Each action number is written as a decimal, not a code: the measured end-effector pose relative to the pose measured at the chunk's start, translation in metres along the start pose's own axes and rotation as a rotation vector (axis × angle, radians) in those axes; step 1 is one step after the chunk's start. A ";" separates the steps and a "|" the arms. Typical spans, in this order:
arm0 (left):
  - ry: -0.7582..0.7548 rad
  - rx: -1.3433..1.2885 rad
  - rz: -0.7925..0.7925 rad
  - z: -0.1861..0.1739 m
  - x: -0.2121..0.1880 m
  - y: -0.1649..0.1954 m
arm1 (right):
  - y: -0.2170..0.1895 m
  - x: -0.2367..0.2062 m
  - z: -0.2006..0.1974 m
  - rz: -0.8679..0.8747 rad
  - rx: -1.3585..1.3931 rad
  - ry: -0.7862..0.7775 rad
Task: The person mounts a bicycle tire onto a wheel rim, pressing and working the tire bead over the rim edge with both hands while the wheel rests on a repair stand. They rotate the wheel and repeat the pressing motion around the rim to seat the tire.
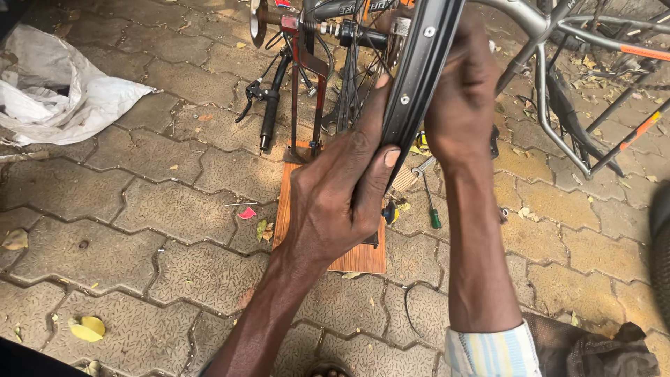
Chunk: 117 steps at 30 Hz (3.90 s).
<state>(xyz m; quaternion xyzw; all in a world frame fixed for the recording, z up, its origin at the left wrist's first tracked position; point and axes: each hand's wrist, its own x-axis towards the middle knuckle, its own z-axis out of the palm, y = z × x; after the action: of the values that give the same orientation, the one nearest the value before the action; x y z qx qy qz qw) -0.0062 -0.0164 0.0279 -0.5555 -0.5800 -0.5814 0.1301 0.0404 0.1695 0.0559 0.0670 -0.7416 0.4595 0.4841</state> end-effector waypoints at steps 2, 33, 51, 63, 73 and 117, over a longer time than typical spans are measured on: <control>-0.008 0.001 -0.027 0.002 -0.001 -0.001 | 0.001 0.006 0.002 -0.052 0.055 0.002; 0.059 -0.041 0.005 0.008 0.001 -0.007 | -0.013 -0.001 0.017 -0.261 0.017 0.101; 0.056 -0.011 -0.013 0.005 -0.006 -0.002 | 0.006 -0.005 0.015 0.044 0.555 -0.029; 0.050 -0.050 -0.080 0.010 -0.005 -0.003 | -0.019 0.007 0.024 -0.202 -0.305 0.307; 0.067 -0.089 -0.012 0.008 -0.006 -0.006 | -0.018 0.009 -0.015 -0.171 -0.207 -0.047; 0.049 -0.090 -0.050 0.006 -0.007 -0.003 | -0.009 0.020 0.024 -0.352 -0.449 0.342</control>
<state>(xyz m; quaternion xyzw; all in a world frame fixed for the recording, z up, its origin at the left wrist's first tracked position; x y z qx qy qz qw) -0.0030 -0.0145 0.0192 -0.5319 -0.5636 -0.6233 0.1047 0.0194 0.1536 0.0741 0.0074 -0.7095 0.1984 0.6762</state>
